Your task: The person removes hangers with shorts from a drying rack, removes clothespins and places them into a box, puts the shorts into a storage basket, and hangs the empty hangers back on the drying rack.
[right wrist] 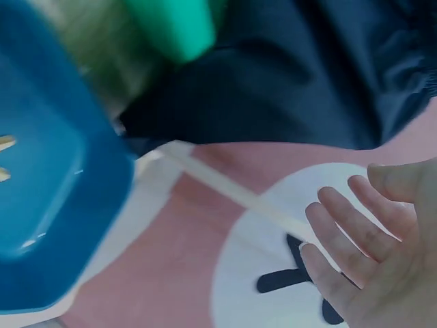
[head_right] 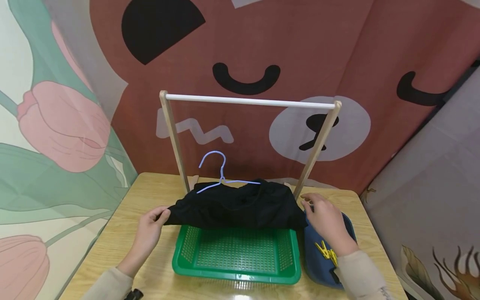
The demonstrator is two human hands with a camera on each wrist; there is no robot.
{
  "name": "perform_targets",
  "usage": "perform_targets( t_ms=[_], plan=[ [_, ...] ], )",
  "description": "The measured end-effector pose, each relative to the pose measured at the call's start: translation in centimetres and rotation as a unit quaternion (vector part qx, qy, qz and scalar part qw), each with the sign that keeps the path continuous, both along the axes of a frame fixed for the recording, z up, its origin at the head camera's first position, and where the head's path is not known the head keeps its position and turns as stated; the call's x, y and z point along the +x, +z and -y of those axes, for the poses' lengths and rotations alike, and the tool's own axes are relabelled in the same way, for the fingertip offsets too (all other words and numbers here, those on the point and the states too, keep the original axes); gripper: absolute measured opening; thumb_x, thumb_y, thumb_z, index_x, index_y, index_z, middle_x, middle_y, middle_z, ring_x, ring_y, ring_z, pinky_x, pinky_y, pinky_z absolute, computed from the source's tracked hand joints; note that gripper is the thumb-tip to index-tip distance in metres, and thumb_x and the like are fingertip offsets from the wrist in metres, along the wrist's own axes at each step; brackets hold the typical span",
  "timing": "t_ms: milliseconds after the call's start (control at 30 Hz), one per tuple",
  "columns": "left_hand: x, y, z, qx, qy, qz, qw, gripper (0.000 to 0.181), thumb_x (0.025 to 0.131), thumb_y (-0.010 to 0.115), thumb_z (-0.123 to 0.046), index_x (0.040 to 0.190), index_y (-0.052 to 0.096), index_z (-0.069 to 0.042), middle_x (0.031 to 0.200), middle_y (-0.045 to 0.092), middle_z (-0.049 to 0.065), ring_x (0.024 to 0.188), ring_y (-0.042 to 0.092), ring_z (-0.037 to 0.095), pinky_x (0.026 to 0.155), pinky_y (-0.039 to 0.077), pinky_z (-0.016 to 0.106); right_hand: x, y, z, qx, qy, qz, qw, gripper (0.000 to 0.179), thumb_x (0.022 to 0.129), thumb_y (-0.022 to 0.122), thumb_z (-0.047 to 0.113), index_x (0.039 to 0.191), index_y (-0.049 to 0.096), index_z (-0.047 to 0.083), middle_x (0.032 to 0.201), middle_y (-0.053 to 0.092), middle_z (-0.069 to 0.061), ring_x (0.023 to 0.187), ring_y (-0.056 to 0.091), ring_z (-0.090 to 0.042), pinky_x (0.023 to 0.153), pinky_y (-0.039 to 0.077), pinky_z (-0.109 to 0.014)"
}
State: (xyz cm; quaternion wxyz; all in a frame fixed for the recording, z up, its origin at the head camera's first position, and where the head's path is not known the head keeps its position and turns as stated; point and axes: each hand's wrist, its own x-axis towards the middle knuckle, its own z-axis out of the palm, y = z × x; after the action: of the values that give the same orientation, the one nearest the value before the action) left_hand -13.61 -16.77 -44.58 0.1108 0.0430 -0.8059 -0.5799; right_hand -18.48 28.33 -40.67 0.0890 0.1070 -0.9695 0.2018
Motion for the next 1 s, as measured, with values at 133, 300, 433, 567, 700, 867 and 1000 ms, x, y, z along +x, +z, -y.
perform_targets(
  t_ms=[133,300,433,567,700,867,1000],
  plan=[
    [0.0,0.0,0.0,0.006,-0.003,0.003,1.0000,0.020,0.101,0.058,-0.010,0.109,0.072,0.001,0.109,0.071,0.013,0.103,0.064,0.019,0.087,0.049,0.023,-0.1,1.2,1.6,-0.009,0.009,-0.022,0.9997,0.030,0.101,0.060,0.019,0.124,0.065,0.002,0.115,0.065,-0.021,0.094,0.065,-0.038,0.071,0.052,-0.054],
    [0.1,0.0,-0.1,0.007,-0.005,0.006,0.9999,0.021,0.101,0.058,-0.012,0.111,0.072,0.001,0.111,0.071,0.013,0.106,0.063,0.021,0.088,0.048,0.023,-0.3,1.7,3.4,-0.026,0.028,-0.064,0.9972,0.027,0.098,0.064,0.015,0.123,0.066,0.004,0.112,0.066,-0.018,0.096,0.064,-0.036,0.073,0.052,-0.054],
    [0.1,0.0,-0.1,0.008,-0.004,0.010,0.9999,0.022,0.101,0.058,-0.012,0.111,0.072,0.001,0.112,0.070,0.013,0.107,0.063,0.023,0.088,0.048,0.023,-0.3,2.0,4.5,-0.039,0.047,-0.095,0.9936,0.026,0.096,0.066,0.013,0.121,0.067,0.005,0.115,0.065,-0.017,0.103,0.063,-0.038,0.080,0.051,-0.057],
    [0.2,0.1,-0.1,0.009,-0.004,0.012,0.9999,0.021,0.101,0.058,-0.012,0.111,0.072,0.001,0.112,0.070,0.013,0.107,0.063,0.022,0.088,0.048,0.023,-0.2,2.3,5.4,-0.047,0.062,-0.118,0.9899,0.028,0.095,0.068,0.012,0.122,0.066,0.007,0.123,0.064,-0.017,0.108,0.062,-0.039,0.082,0.051,-0.058],
    [0.3,0.2,-0.1,0.007,-0.003,0.011,0.9999,0.021,0.101,0.059,-0.013,0.110,0.072,0.000,0.112,0.070,0.012,0.107,0.063,0.022,0.088,0.048,0.024,-0.4,2.5,6.0,-0.053,0.071,-0.126,0.9880,0.030,0.094,0.070,0.012,0.124,0.066,0.007,0.121,0.064,-0.014,0.106,0.063,-0.036,0.081,0.052,-0.056],
    [0.3,0.2,0.0,0.005,-0.003,0.007,1.0000,0.021,0.101,0.059,-0.013,0.110,0.073,0.001,0.111,0.071,0.012,0.105,0.063,0.021,0.088,0.048,0.024,-0.8,2.4,6.4,-0.056,0.077,-0.095,0.9910,0.036,0.095,0.068,0.016,0.130,0.062,0.008,0.128,0.062,-0.015,0.119,0.057,-0.037,0.094,0.047,-0.058],
    [0.3,0.3,0.0,0.007,-0.006,0.004,0.9999,0.021,0.101,0.059,-0.012,0.109,0.073,0.001,0.109,0.071,0.012,0.102,0.063,0.018,0.087,0.049,0.024,-1.0,2.2,6.6,-0.054,0.086,-0.071,0.9923,0.039,0.097,0.067,0.020,0.133,0.060,0.008,0.133,0.059,-0.015,0.125,0.052,-0.038,0.100,0.042,-0.058]
  ],
)
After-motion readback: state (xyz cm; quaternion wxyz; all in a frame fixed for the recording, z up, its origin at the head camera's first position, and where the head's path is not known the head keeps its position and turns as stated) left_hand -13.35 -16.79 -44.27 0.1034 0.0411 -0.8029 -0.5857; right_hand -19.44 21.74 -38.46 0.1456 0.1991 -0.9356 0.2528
